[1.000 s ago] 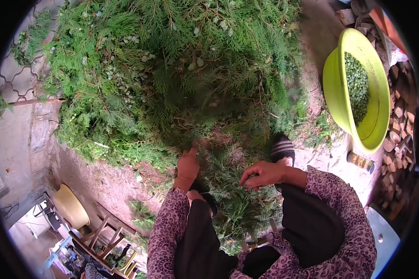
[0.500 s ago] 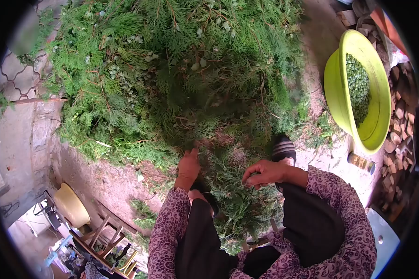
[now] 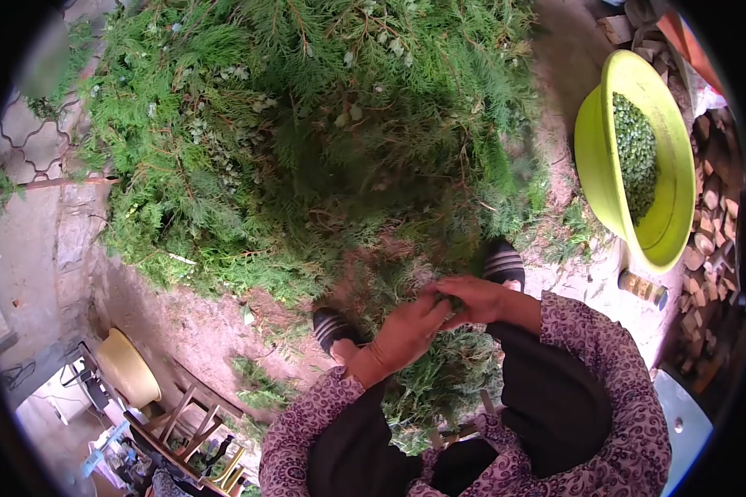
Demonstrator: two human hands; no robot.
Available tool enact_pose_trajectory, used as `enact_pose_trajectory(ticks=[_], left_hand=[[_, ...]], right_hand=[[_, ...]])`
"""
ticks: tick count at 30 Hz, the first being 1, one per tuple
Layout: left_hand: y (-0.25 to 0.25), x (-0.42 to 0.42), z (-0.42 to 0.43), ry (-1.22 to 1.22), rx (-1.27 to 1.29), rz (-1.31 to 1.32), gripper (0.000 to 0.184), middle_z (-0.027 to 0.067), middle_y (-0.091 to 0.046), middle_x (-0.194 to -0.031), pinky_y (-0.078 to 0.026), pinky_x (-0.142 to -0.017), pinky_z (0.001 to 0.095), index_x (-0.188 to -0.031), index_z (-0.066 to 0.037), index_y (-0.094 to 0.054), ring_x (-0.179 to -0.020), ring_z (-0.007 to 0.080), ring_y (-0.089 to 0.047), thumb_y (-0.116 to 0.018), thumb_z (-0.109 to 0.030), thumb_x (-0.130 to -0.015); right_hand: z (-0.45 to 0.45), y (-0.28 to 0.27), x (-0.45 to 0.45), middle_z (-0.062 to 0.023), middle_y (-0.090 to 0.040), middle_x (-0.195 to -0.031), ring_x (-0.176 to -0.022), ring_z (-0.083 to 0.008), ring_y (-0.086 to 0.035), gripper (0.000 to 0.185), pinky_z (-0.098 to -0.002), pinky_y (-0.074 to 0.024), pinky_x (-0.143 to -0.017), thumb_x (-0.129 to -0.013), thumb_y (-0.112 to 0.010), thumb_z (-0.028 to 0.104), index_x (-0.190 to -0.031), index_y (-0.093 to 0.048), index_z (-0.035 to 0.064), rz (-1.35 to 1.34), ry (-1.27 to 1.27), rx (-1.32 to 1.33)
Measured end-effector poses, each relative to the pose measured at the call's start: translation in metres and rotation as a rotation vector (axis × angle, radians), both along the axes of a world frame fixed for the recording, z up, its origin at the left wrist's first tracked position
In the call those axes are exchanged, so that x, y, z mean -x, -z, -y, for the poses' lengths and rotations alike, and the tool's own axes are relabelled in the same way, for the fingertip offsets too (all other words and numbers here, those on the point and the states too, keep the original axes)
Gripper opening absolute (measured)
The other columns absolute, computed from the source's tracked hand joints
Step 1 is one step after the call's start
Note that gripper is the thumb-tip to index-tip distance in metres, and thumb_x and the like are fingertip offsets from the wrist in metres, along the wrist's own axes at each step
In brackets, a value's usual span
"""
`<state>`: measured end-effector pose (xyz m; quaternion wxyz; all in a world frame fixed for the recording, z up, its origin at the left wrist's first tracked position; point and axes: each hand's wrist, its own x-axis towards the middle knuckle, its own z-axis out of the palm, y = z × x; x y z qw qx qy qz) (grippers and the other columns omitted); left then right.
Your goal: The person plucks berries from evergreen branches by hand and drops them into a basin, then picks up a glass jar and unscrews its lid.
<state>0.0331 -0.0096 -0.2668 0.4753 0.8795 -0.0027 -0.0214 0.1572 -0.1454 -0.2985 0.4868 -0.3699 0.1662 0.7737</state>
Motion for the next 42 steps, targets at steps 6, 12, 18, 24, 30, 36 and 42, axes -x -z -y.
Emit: enact_pose_trajectory(ticks=[6, 12, 18, 24, 30, 36, 42], left_hand=[[-0.002, 0.002, 0.003, 0.08, 0.044, 0.059, 0.033, 0.0131, -0.053, -0.093, -0.048, -0.059, 0.0352, -0.097, -0.004, -0.052, -0.075, 0.0295, -0.057, -0.062, 0.002, -0.066], [-0.011, 0.001, 0.005, 0.092, -0.035, 0.119, 0.03, 0.0123, -0.054, -0.094, -0.048, -0.061, 0.0349, -0.096, -0.004, -0.053, -0.076, 0.0284, -0.057, -0.063, -0.002, -0.068], [0.001, 0.009, 0.004, 0.05, 0.004, 0.138, 0.028, 0.0113, -0.055, -0.09, -0.048, -0.06, 0.0347, -0.093, -0.003, -0.053, -0.074, 0.0283, -0.057, -0.063, -0.002, -0.067], [0.016, 0.027, 0.004, 0.262, -0.106, -0.113, 0.029, 0.0102, -0.053, -0.085, -0.046, -0.062, 0.0353, -0.093, -0.004, -0.052, -0.073, 0.0281, -0.054, -0.064, -0.008, -0.066], [0.031, 0.051, -0.01, 0.293, -0.37, -0.286, 0.04, 0.0147, -0.051, -0.099, -0.042, -0.077, 0.0396, -0.101, -0.006, -0.053, -0.092, 0.0295, -0.05, -0.066, -0.019, -0.066], [0.065, 0.081, 0.004, 0.448, -0.036, -0.53, 0.043, 0.0173, -0.049, -0.111, -0.04, -0.085, 0.0403, -0.105, -0.006, -0.054, -0.103, 0.0334, -0.047, -0.065, -0.025, -0.069], [0.048, 0.066, -0.052, -0.177, -0.099, -0.225, 0.037, 0.0152, -0.055, -0.103, -0.038, -0.087, 0.0394, -0.104, -0.005, -0.055, -0.1, 0.0315, -0.049, -0.063, -0.019, -0.071]], right_hand=[[0.011, 0.016, 0.008, -0.0022, -0.055, -0.094, -0.086, -0.0147, -0.054, 0.023, -0.0348, -0.0496, -0.072, -0.086, -0.051, 0.025, -0.103, -0.053, 0.0093, -0.064, -0.02, 0.013], [0.017, 0.002, -0.022, -0.0055, -0.057, -0.09, -0.078, -0.0139, -0.056, 0.019, -0.0274, -0.05, -0.065, -0.084, -0.053, 0.019, -0.096, -0.054, 0.0041, 0.043, 0.093, -0.089], [0.074, -0.081, -0.132, -0.0238, -0.049, -0.108, -0.09, -0.0228, -0.057, 0.053, -0.0288, -0.0522, -0.065, -0.08, -0.058, 0.026, -0.117, -0.037, -0.005, 0.091, 1.197, -0.634], [0.1, -0.075, -0.149, -0.0289, -0.038, -0.118, -0.094, -0.0308, -0.053, 0.076, -0.0337, -0.0499, -0.079, -0.079, -0.06, 0.029, -0.126, -0.015, -0.0104, 0.149, 1.45, -0.553], [0.091, -0.062, -0.151, -0.0221, -0.049, -0.101, -0.082, -0.0209, -0.052, 0.06, -0.0273, -0.0487, -0.07, -0.081, -0.058, 0.026, -0.12, -0.03, -0.0111, 0.164, 1.378, -0.597], [0.066, -0.06, -0.129, -0.0054, -0.056, -0.087, -0.068, -0.0104, -0.05, 0.053, -0.0219, -0.0428, -0.061, -0.083, -0.052, 0.038, -0.117, -0.042, -0.0015, 0.338, 1.157, -0.357], [0.023, -0.019, -0.042, -0.0036, -0.055, -0.078, -0.063, -0.0124, -0.05, 0.035, -0.0247, -0.0392, -0.054, -0.087, -0.046, 0.033, -0.104, -0.05, 0.0028, 0.002, 0.731, -0.01]])
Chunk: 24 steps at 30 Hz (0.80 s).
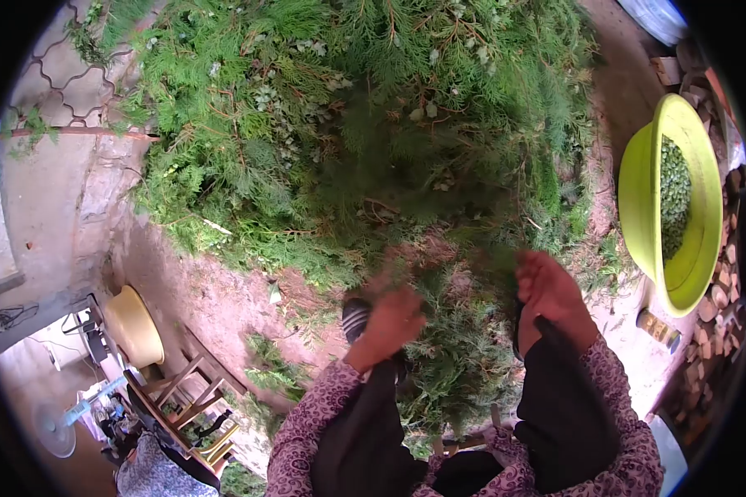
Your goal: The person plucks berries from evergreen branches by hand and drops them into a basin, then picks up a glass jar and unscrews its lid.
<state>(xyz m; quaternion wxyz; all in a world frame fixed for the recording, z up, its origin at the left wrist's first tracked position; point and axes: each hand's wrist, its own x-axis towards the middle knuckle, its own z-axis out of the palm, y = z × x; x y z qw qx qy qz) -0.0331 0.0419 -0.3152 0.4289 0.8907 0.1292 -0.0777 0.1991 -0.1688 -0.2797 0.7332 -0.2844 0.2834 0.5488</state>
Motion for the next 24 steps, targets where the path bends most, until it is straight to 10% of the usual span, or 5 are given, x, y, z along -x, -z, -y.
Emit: enact_pose_trajectory(ticks=[9, 24], left_hand=[[-0.005, 0.003, -0.133, -0.482, -0.721, -0.062, 0.053, 0.0212, -0.037, -0.124, -0.032, -0.091, 0.0455, -0.116, -0.005, -0.043, -0.112, 0.0377, -0.035, -0.064, -0.012, -0.068], [0.032, 0.006, -0.119, -0.512, -0.576, -0.098, 0.022, 0.015, -0.05, -0.091, -0.04, -0.075, 0.0433, -0.084, -0.007, -0.058, -0.088, 0.0347, -0.047, -0.063, -0.012, -0.064]], right_hand=[[-0.009, 0.007, 0.015, -0.0086, -0.06, -0.08, -0.061, -0.0131, -0.056, 0.026, -0.0254, -0.0463, -0.057, -0.086, -0.051, 0.021, -0.103, -0.052, 0.0022, 0.226, -0.375, 0.108], [-0.005, 0.016, 0.024, -0.0096, -0.061, -0.08, -0.062, -0.0153, -0.058, 0.023, -0.0267, -0.0465, -0.056, -0.086, -0.051, 0.017, -0.104, -0.052, 0.0043, 0.285, -0.498, 0.142]])
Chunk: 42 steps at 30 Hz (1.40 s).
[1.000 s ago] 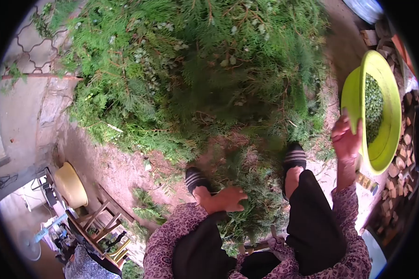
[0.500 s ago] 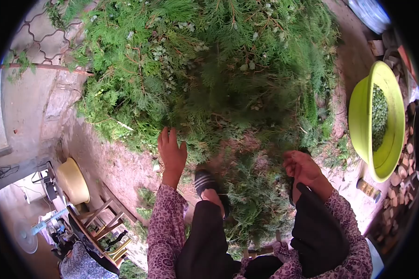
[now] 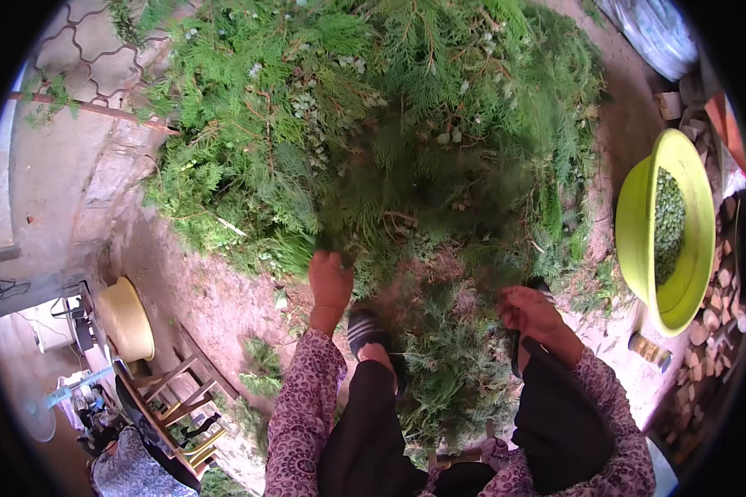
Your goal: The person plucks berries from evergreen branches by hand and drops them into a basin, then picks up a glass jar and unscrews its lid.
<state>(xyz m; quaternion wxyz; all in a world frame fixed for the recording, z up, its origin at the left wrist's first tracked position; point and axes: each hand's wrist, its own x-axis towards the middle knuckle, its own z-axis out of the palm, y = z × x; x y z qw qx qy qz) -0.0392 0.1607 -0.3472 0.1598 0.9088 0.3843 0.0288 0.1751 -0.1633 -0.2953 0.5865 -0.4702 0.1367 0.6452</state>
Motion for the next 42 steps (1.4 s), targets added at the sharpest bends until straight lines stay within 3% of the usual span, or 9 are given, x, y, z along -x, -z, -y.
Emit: enact_pose_trajectory(ticks=[11, 14, 17, 24, 29, 32, 36, 41, 42], left_hand=[[-0.124, 0.021, 0.086, 0.009, 0.246, 0.102, 0.022, 0.0179, -0.052, -0.082, -0.043, -0.068, 0.0434, -0.079, -0.003, -0.058, -0.079, 0.0367, -0.052, -0.064, -0.02, -0.067], [-0.182, 0.025, 0.1, 0.225, 0.229, 0.218, 0.02, 0.0144, -0.054, -0.071, -0.044, -0.061, 0.0393, -0.075, -0.001, -0.059, -0.067, 0.0295, -0.054, -0.064, -0.02, -0.069], [-0.235, 0.023, 0.113, 0.078, 0.777, 0.479, 0.021, 0.0017, -0.053, -0.055, -0.039, -0.049, 0.0279, -0.069, 0.001, -0.058, -0.049, 0.0092, -0.045, -0.065, -0.019, -0.072], [-0.342, 0.022, 0.165, 0.111, 0.823, 0.727, 0.023, -0.006, -0.048, -0.06, -0.035, -0.051, 0.0227, -0.063, -0.004, -0.054, -0.055, 0.0041, -0.039, -0.067, -0.019, -0.075], [-0.363, 0.018, 0.188, 0.063, 1.114, 0.991, 0.023, -0.0003, -0.054, -0.088, -0.035, -0.081, 0.025, -0.085, -0.009, -0.053, -0.084, 0.0118, -0.048, -0.069, -0.02, -0.074], [-0.379, 0.013, 0.199, -0.189, 1.133, 1.073, 0.022, -0.0003, -0.054, -0.085, -0.035, -0.084, 0.029, -0.08, -0.011, -0.052, -0.085, 0.0135, -0.049, -0.07, -0.019, -0.072], [-0.367, 0.01, 0.195, -0.192, 1.341, 1.041, 0.026, 0.0031, -0.056, -0.087, -0.044, -0.075, 0.0363, -0.094, -0.006, -0.054, -0.083, 0.0157, -0.051, -0.068, -0.017, -0.074], [-0.339, 0.005, 0.195, -0.156, 1.503, 1.052, 0.022, 0.0068, -0.055, -0.074, -0.049, -0.06, 0.0367, -0.098, -0.006, -0.052, -0.064, 0.0194, -0.053, -0.055, -0.022, -0.083], [-0.337, 0.004, 0.196, -0.158, 1.493, 1.033, 0.022, 0.0068, -0.055, -0.074, -0.049, -0.06, 0.0367, -0.098, -0.006, -0.052, -0.064, 0.0194, -0.053, -0.055, -0.022, -0.083]], right_hand=[[0.038, -0.13, 0.001, -0.0055, -0.059, -0.077, -0.061, -0.0081, -0.054, 0.027, -0.0196, -0.0442, -0.055, -0.084, -0.053, 0.017, -0.105, -0.052, -0.0005, 0.643, 0.029, -0.044], [0.065, -0.169, 0.01, -0.0057, -0.06, -0.078, -0.062, -0.008, -0.053, 0.027, -0.0192, -0.0438, -0.057, -0.085, -0.052, 0.014, -0.105, -0.052, -0.0032, 0.721, 0.071, -0.086], [0.085, -0.211, 0.016, -0.0057, -0.059, -0.077, -0.063, -0.0086, -0.053, 0.028, -0.0202, -0.0447, -0.057, -0.085, -0.054, 0.015, -0.105, -0.052, -0.004, 0.841, 0.102, -0.141], [0.104, -0.285, 0.043, -0.0048, -0.06, -0.078, -0.061, -0.0073, -0.055, 0.029, -0.0192, -0.0452, -0.054, -0.083, -0.057, 0.017, -0.105, -0.054, -0.002, 0.972, 0.093, -0.345], [0.104, -0.321, 0.063, -0.0023, -0.06, -0.079, -0.064, -0.007, -0.055, 0.027, -0.0184, -0.0446, -0.055, -0.084, -0.056, 0.016, -0.106, -0.054, 0.0003, 1.059, -0.064, -0.405], [0.093, -0.329, 0.068, -0.0021, -0.06, -0.08, -0.064, -0.0072, -0.056, 0.028, -0.0182, -0.0444, -0.056, -0.083, -0.057, 0.016, -0.107, -0.054, 0.0004, 1.082, -0.162, -0.408], [0.071, -0.318, 0.063, -0.0052, -0.06, -0.085, -0.069, -0.01, -0.056, 0.042, -0.0209, -0.0455, -0.06, -0.076, -0.066, 0.022, -0.11, -0.053, 0.001, 1.076, -0.248, -0.46], [0.051, -0.316, 0.077, -0.0125, -0.039, -0.126, -0.102, -0.0196, -0.049, 0.077, -0.0308, -0.0434, -0.084, -0.066, -0.075, 0.017, -0.129, -0.033, 0.0084, 1.113, -0.431, -0.596], [0.036, -0.285, 0.077, -0.0157, -0.05, -0.116, -0.093, -0.0255, -0.056, 0.072, -0.0342, -0.0427, -0.084, -0.065, -0.074, 0.022, -0.125, -0.039, 0.007, 1.416, -0.325, -0.705]])
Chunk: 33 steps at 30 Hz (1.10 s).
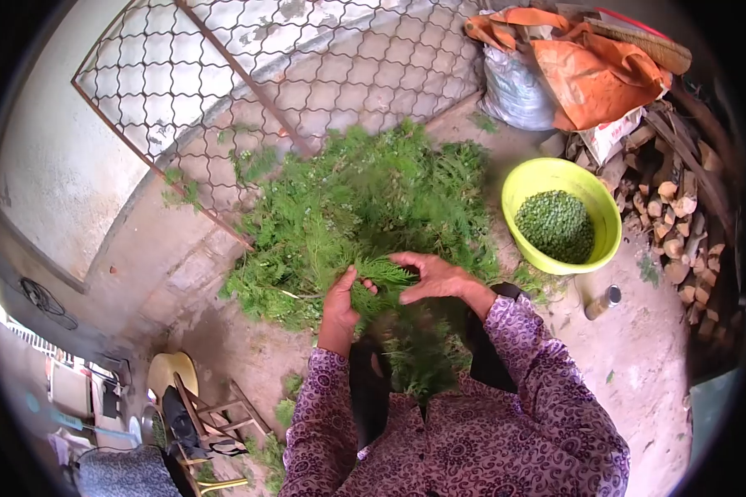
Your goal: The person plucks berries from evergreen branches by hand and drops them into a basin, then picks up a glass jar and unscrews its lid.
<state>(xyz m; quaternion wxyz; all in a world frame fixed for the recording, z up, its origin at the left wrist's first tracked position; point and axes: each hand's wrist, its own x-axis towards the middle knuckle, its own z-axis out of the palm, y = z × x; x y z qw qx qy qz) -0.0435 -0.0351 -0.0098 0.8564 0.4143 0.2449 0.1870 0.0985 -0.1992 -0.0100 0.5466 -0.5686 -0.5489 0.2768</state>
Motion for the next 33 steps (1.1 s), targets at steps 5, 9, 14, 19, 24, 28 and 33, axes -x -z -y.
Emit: enact_pose_trajectory(ticks=[5, 9, 14, 19, 24, 28, 33], left_hand=[[0.002, 0.0, 0.008, -0.039, 0.102, -0.018, 0.019, 0.0065, -0.055, -0.073, -0.048, -0.057, 0.0314, -0.092, -0.006, -0.052, -0.062, 0.0176, -0.053, -0.057, -0.022, -0.083], [-0.001, 0.0, 0.001, -0.045, 0.112, 0.016, 0.017, 0.0073, -0.055, -0.071, -0.048, -0.059, 0.0325, -0.089, -0.007, -0.051, -0.063, 0.0188, -0.054, -0.057, -0.022, -0.082], [-0.015, 0.006, -0.009, -0.028, 0.033, -0.007, 0.013, 0.0073, -0.056, -0.073, -0.048, -0.061, 0.0341, -0.087, -0.005, -0.052, -0.065, 0.0188, -0.054, -0.058, -0.013, -0.079], [-0.047, 0.018, -0.007, -0.101, -0.396, -0.069, 0.012, 0.0046, -0.062, -0.083, -0.047, -0.07, 0.0324, -0.082, -0.006, -0.059, -0.073, 0.0149, -0.056, -0.061, 0.0, -0.071], [-0.082, 0.035, 0.003, 0.087, -0.622, -0.165, 0.017, 0.0006, -0.06, -0.079, -0.044, -0.075, 0.0278, -0.083, -0.008, -0.06, -0.078, 0.0133, -0.055, -0.063, 0.001, -0.069], [-0.09, 0.053, 0.004, -0.01, -0.693, -0.198, 0.025, -0.0001, -0.055, -0.088, -0.042, -0.076, 0.027, -0.089, -0.006, -0.056, -0.082, 0.0141, -0.053, -0.067, 0.001, -0.068], [-0.084, 0.062, 0.009, 0.101, -0.66, -0.303, 0.038, 0.0039, -0.055, -0.098, -0.043, -0.081, 0.0301, -0.1, -0.002, -0.055, -0.088, 0.0158, -0.051, -0.071, 0.0, -0.065]], right_hand=[[-0.027, 0.011, -0.005, -0.0184, -0.058, -0.099, -0.094, -0.0283, -0.056, 0.052, -0.0334, -0.0424, -0.081, -0.064, -0.068, 0.018, -0.112, -0.053, 0.0029, 0.275, 0.018, 0.237], [-0.035, 0.01, -0.01, -0.0179, -0.059, -0.099, -0.095, -0.0287, -0.055, 0.047, -0.0336, -0.0431, -0.081, -0.066, -0.067, 0.022, -0.106, -0.056, 0.0004, 0.09, -0.001, 0.225], [-0.028, 0.004, -0.014, -0.0129, -0.062, -0.092, -0.08, -0.0204, -0.06, 0.039, -0.0285, -0.0473, -0.071, -0.073, -0.064, 0.016, -0.106, -0.055, -0.0026, -0.102, 0.125, 0.103], [-0.018, -0.006, -0.038, -0.0037, -0.062, -0.078, -0.061, -0.0091, -0.057, 0.023, -0.0213, -0.0467, -0.055, -0.079, -0.063, 0.022, -0.093, -0.058, 0.0047, -0.945, 0.153, -0.004], [-0.014, -0.003, -0.055, -0.0023, -0.061, -0.077, -0.063, -0.007, -0.056, 0.024, -0.0216, -0.0467, -0.056, -0.079, -0.062, 0.023, -0.094, -0.058, 0.0043, -0.906, 0.347, -0.044], [-0.018, 0.006, -0.059, -0.0063, -0.06, -0.088, -0.073, -0.0136, -0.057, 0.048, -0.0275, -0.0471, -0.065, -0.073, -0.067, 0.034, -0.106, -0.054, 0.0012, -0.524, 0.547, -0.054], [-0.005, -0.018, -0.055, -0.0157, -0.051, -0.116, -0.088, -0.0212, -0.055, 0.073, -0.0319, -0.0438, -0.079, -0.07, -0.065, 0.047, -0.125, -0.04, 0.0057, -0.114, 0.646, -0.024]])
